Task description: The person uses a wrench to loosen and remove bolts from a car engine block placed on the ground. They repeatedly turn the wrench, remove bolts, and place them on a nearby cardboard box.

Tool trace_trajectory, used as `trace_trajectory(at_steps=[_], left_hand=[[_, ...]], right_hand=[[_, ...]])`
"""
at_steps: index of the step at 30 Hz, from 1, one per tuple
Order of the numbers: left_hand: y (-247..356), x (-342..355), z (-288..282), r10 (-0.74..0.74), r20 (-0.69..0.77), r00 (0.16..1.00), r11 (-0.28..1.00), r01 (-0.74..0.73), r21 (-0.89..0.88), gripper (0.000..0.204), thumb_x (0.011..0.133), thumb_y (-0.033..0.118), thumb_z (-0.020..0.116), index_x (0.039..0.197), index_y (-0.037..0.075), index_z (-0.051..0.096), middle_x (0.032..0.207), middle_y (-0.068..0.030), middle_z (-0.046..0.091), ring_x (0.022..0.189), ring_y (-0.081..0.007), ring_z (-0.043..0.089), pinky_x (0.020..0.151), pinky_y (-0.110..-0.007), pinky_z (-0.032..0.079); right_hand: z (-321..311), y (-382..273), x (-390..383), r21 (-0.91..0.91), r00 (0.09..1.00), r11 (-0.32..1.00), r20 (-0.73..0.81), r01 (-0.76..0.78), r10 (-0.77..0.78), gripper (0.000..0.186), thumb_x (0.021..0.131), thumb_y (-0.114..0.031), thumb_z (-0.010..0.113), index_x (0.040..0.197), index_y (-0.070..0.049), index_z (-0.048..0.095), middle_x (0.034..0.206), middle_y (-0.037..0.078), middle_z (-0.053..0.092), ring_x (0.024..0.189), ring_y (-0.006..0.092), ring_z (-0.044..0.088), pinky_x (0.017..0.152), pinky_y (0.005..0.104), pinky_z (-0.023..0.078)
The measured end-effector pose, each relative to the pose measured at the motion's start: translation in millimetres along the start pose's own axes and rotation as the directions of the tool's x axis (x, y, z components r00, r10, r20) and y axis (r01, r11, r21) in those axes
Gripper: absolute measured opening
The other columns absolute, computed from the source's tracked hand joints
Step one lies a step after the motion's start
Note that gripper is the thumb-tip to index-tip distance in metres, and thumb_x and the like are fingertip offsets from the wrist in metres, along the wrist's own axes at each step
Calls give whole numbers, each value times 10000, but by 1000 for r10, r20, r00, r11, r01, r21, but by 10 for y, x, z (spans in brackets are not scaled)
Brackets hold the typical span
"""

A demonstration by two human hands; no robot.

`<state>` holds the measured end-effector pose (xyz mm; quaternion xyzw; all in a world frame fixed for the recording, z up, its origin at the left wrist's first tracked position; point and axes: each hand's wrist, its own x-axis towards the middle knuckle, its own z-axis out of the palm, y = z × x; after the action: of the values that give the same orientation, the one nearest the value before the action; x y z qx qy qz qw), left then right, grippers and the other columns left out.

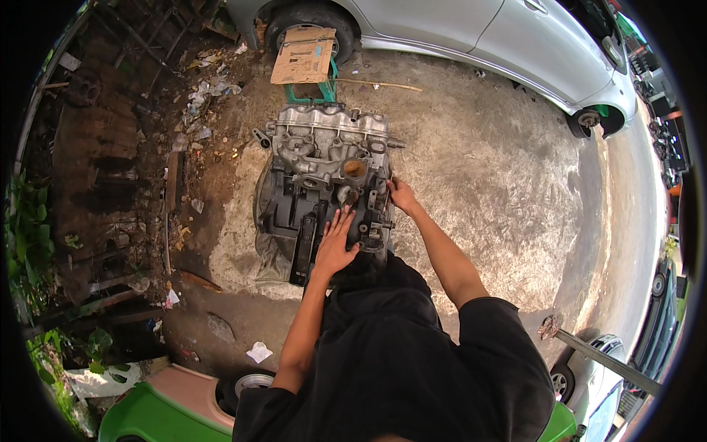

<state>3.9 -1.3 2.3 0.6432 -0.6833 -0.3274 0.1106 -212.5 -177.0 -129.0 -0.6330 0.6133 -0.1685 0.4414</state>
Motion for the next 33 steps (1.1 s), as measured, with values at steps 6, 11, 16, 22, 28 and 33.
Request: trace_trajectory(at_steps=[6,11,16,22,28,33], left_hand=[[-17,4,5,-2,1,1000,1000,2,-28,914,870,210,715,1652,166,245,1749,-28,154,1611,-270,119,1290,-495,177],[-8,0,-4,11,-10,1000,999,-12,-39,909,870,203,713,1651,166,248,1748,-30,156,1611,-273,117,1289,-498,176],[-4,-3,3,16,-19,1000,998,-17,-55,909,867,193,715,1649,161,252,1748,-29,158,1611,-274,119,1287,-506,178],[-2,0,8,10,-14,1000,999,-11,-50,913,865,194,721,1649,160,254,1748,-28,159,1610,-271,122,1288,-504,177],[-8,9,-5,0,-7,1000,999,0,-36,916,868,196,723,1652,166,250,1748,-26,157,1610,-268,121,1289,-501,182],[-10,9,5,-10,2,1000,999,10,-32,911,870,197,721,1651,168,253,1747,-28,160,1610,-270,125,1287,-502,188]], right_hand=[[-174,-218,-157,67,991,993,105,-94,87,486,1086,-383,486,1292,42,600,1136,327,685,1143,509,624,953,532,499],[-186,-263,-255,49,992,995,95,-93,88,485,1087,-391,478,1325,15,598,1148,323,688,1152,506,624,966,537,498],[-109,-219,-154,44,983,986,102,-159,154,497,1087,-388,477,1374,2,587,1203,308,684,1182,495,617,1008,531,500],[92,-142,-29,-110,998,993,22,-54,56,471,1079,-406,502,1223,10,669,1080,275,721,1038,452,679,899,513,524],[170,-116,-89,-15,955,957,63,-291,292,484,1084,-402,476,1096,20,711,1080,317,704,1081,494,659,935,554,528],[166,-203,-207,-57,991,993,-86,-107,101,443,1068,-372,505,1134,26,688,982,316,711,984,508,671,867,571,531]])
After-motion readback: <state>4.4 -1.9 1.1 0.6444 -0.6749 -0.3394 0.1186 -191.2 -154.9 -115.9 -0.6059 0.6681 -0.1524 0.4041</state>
